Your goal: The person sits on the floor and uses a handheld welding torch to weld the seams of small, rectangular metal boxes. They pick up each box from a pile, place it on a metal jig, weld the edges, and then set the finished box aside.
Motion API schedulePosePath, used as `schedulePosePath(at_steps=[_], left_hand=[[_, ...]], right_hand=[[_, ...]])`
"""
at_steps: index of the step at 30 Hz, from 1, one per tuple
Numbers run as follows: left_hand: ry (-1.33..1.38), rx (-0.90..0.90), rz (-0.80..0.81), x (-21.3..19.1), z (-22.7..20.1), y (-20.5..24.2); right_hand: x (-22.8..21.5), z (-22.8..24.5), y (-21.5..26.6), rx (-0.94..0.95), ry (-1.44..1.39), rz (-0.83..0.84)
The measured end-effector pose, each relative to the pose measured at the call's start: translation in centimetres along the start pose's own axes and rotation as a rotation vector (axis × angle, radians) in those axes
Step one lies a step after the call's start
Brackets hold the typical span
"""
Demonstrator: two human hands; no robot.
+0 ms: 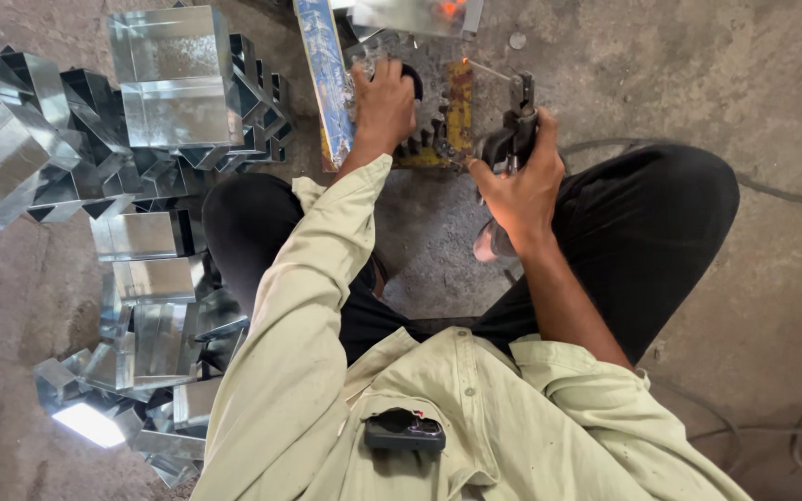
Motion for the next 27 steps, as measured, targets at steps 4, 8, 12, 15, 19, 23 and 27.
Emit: schedulePosePath(at_steps=[4, 8, 12, 15, 19, 23, 27], left_hand=[[0.213, 0.046, -0.290, -1.2, -0.2, -0.3], [0.260, 0.037, -0.341, -1.9, 0.1, -0.9], [0.318, 0.010, -0.362, -1.8, 0.9, -1.3], [0.328, 0.030, -0.408, -1.9, 1.1, -3.9], [0.329, 0.063, -0.394, -0.8, 1.1, -10.1], [0.350, 0.075, -0.281, 2.6, 1.2, -17.3], [0.192, 0.222, -0.132, 7.1, 1.2, -23.1]], right_hand=[[-0.5, -0.7, 0.0, 0.024, -0.006, -0.065], [-1.7, -2.1, -0.3, 0.096, -0.079, -0.166], [-3.7, -3.5, 0.1, 0.114, -0.287, -0.242], [-5.6, -3.2, 0.7, 0.135, -0.478, -0.284], [-7.8, -1.8, 0.6, 0.227, -0.700, -0.343], [-10.8, -1.8, 1.1, 0.233, -0.837, -0.462], [-14.7, -4.3, 2.9, 0.204, -0.910, -0.556]])
Point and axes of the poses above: each hand's wrist, its own y-axis away from the middle knuckle, its own x-axis out of the palm, z = x × y, the point moved 1 cm from there along -y, towards the middle knuckle
